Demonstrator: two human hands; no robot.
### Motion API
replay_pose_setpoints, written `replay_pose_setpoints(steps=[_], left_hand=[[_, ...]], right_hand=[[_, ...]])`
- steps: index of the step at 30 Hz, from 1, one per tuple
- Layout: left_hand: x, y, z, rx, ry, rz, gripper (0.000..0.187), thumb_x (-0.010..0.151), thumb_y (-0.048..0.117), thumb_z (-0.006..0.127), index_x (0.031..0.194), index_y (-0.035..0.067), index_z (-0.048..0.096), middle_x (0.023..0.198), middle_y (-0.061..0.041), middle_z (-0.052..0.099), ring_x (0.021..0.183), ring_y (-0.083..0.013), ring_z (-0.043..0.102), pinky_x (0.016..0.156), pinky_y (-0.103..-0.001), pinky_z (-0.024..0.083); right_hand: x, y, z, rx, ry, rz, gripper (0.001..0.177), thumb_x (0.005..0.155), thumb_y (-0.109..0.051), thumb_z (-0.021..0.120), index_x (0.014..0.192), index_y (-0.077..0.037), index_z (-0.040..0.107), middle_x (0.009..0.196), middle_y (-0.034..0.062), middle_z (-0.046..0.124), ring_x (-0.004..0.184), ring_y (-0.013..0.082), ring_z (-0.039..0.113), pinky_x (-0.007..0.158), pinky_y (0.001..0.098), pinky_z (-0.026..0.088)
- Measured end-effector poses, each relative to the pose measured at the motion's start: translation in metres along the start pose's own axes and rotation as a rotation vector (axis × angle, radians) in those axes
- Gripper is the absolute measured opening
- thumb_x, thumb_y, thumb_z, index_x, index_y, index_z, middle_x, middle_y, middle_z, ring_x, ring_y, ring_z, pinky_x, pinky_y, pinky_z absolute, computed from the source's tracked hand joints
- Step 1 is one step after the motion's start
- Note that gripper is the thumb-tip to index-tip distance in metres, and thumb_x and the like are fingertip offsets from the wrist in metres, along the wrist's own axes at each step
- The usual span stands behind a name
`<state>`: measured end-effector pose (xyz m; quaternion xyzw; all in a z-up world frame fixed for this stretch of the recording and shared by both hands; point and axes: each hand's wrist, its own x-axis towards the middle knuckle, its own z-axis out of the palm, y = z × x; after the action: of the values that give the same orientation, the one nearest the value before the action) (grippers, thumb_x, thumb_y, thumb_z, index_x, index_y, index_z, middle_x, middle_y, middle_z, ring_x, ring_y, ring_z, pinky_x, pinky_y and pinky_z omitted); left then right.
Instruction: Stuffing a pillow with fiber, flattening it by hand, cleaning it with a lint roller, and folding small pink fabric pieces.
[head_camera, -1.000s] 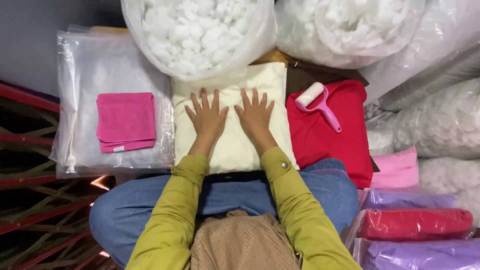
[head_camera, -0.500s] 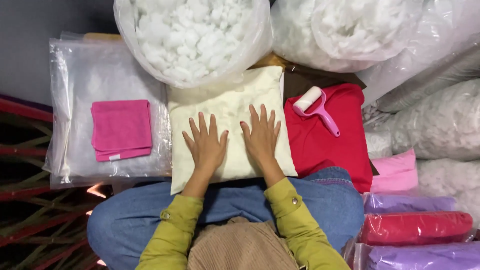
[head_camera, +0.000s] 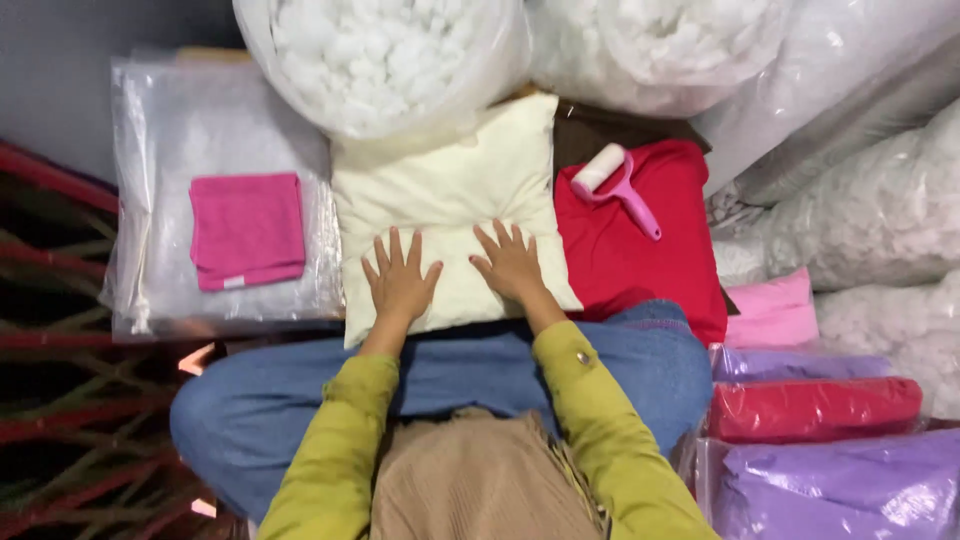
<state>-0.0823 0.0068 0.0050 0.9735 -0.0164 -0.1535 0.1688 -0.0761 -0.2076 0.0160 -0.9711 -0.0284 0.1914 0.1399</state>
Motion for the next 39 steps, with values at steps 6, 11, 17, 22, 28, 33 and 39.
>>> replay_pose_setpoints(steps=[6, 11, 17, 22, 28, 33, 39], left_hand=[[-0.027, 0.037, -0.081, -0.063, 0.195, 0.030, 0.070, 0.105, 0.054, 0.040, 0.164, 0.019, 0.026, 0.170, -0.019, 0.016, 0.156, -0.0443, 0.006, 0.120, -0.069, 0.006], [0.014, 0.005, -0.003, 0.043, 0.044, -0.021, 0.070, 0.105, 0.063, 0.030, 0.163, 0.025, 0.028, 0.172, -0.013, 0.013, 0.158, -0.0384, 0.003, 0.122, -0.066, -0.001], [-0.019, 0.014, -0.038, -0.123, 0.185, 0.016, 0.067, 0.107, 0.051, 0.037, 0.162, 0.014, 0.031, 0.169, -0.022, 0.017, 0.155, -0.0467, 0.006, 0.118, -0.072, 0.005], [-0.033, -0.021, 0.022, -0.098, 0.321, 0.054, 0.065, 0.108, 0.044, 0.040, 0.163, 0.010, 0.028, 0.169, -0.023, 0.018, 0.154, -0.0476, 0.008, 0.118, -0.072, 0.006], [-0.016, -0.047, 0.015, 0.072, 0.236, 0.023, 0.068, 0.103, 0.054, 0.039, 0.161, 0.018, 0.033, 0.171, -0.013, 0.021, 0.156, -0.0421, 0.012, 0.118, -0.073, 0.011], [0.019, 0.016, -0.036, -0.142, 0.353, 0.076, 0.062, 0.106, 0.041, 0.045, 0.158, 0.007, 0.038, 0.167, -0.023, 0.023, 0.154, -0.0477, 0.012, 0.116, -0.074, 0.011], [0.049, -0.023, -0.023, 0.036, 0.149, 0.011, 0.067, 0.105, 0.052, 0.038, 0.163, 0.020, 0.028, 0.171, -0.015, 0.015, 0.158, -0.0391, 0.007, 0.122, -0.067, 0.007]], right_hand=[[-0.015, 0.121, -0.112, 0.037, 0.407, 0.386, 0.055, 0.094, -0.042, 0.070, 0.140, -0.013, 0.060, 0.125, 0.0192, 0.068, 0.114, 0.0436, 0.066, 0.091, 0.0606, 0.052], [0.034, 0.258, -0.037, 0.007, 0.228, 0.532, 0.066, 0.099, -0.049, 0.059, 0.147, -0.008, 0.041, 0.131, 0.0253, 0.059, 0.118, 0.0499, 0.062, 0.094, 0.0667, 0.048], [-0.054, 0.104, -0.141, 0.048, 0.432, 0.241, 0.041, 0.105, -0.036, 0.059, 0.139, -0.014, 0.053, 0.113, 0.0200, 0.061, 0.109, 0.0460, 0.064, 0.089, 0.0605, 0.051], [-0.092, 0.014, -0.131, 0.012, 0.356, -0.293, 0.046, 0.101, -0.038, 0.057, 0.144, -0.022, 0.059, 0.100, 0.0188, 0.068, 0.098, 0.0433, 0.067, 0.083, 0.0549, 0.054], [-0.094, 0.068, -0.175, -0.238, -0.087, 0.040, 0.042, 0.095, -0.038, 0.064, 0.135, -0.026, 0.066, 0.113, 0.0199, 0.075, 0.114, 0.0409, 0.069, 0.095, 0.0530, 0.054], [-0.078, 0.001, -0.193, -0.068, 0.096, -0.155, 0.046, 0.096, -0.033, 0.064, 0.138, -0.016, 0.055, 0.110, 0.0258, 0.073, 0.106, 0.0477, 0.069, 0.088, 0.0604, 0.053], [-0.001, 0.079, -0.159, -0.235, -0.008, 0.071, 0.038, 0.096, -0.040, 0.065, 0.128, -0.021, 0.058, 0.108, 0.0208, 0.075, 0.110, 0.0417, 0.070, 0.091, 0.0545, 0.055]])
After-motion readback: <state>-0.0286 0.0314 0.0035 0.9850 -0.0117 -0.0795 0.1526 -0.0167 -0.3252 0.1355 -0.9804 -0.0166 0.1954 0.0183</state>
